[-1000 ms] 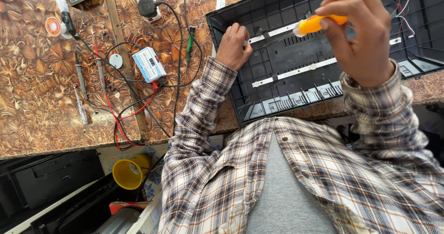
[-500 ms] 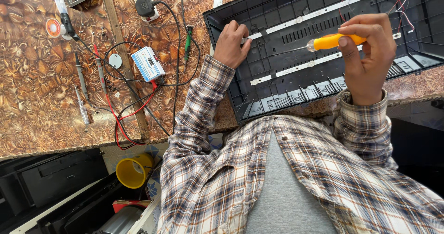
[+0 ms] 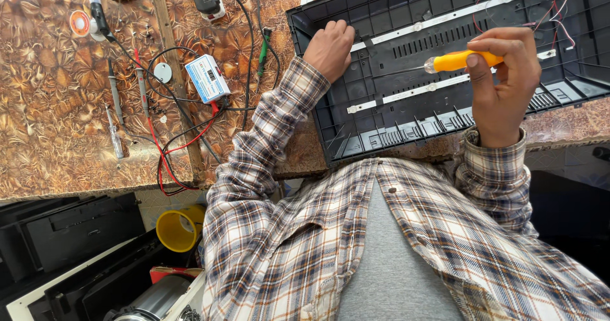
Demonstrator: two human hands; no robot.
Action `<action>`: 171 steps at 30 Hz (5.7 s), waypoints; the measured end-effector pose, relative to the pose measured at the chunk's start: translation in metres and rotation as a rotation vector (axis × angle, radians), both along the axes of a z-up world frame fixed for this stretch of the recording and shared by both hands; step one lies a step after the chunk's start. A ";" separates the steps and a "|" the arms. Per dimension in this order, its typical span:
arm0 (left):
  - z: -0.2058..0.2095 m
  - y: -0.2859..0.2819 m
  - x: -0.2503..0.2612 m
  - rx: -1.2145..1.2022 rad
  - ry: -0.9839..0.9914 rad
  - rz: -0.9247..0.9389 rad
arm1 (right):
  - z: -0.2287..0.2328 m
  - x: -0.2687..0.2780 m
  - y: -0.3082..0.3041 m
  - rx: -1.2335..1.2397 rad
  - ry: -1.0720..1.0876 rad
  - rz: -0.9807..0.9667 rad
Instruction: The person uses a yellow-handled screwdriver to manipulate wires and components inside the back casing of a disassembled television. They repeatedly tighten and loosen screws on metal brackets and adjust the positioning of internal wiring.
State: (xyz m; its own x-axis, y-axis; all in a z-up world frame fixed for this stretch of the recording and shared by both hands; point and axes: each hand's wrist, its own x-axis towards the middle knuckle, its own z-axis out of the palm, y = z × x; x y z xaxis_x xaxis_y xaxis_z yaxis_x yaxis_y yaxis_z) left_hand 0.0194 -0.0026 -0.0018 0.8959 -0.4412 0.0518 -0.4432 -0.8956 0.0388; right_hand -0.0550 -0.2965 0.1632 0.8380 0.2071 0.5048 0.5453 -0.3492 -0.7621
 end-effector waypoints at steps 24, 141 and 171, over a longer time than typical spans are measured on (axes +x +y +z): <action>-0.014 0.116 -0.098 -0.751 -0.119 0.733 | -0.077 0.033 -0.038 -0.889 0.394 0.240; 0.008 -0.003 0.010 -0.769 0.078 0.022 | -0.115 0.068 0.068 -1.004 -0.225 0.186; 0.049 0.005 -0.105 -1.078 0.222 -0.068 | -0.105 0.000 0.027 -0.682 0.034 0.419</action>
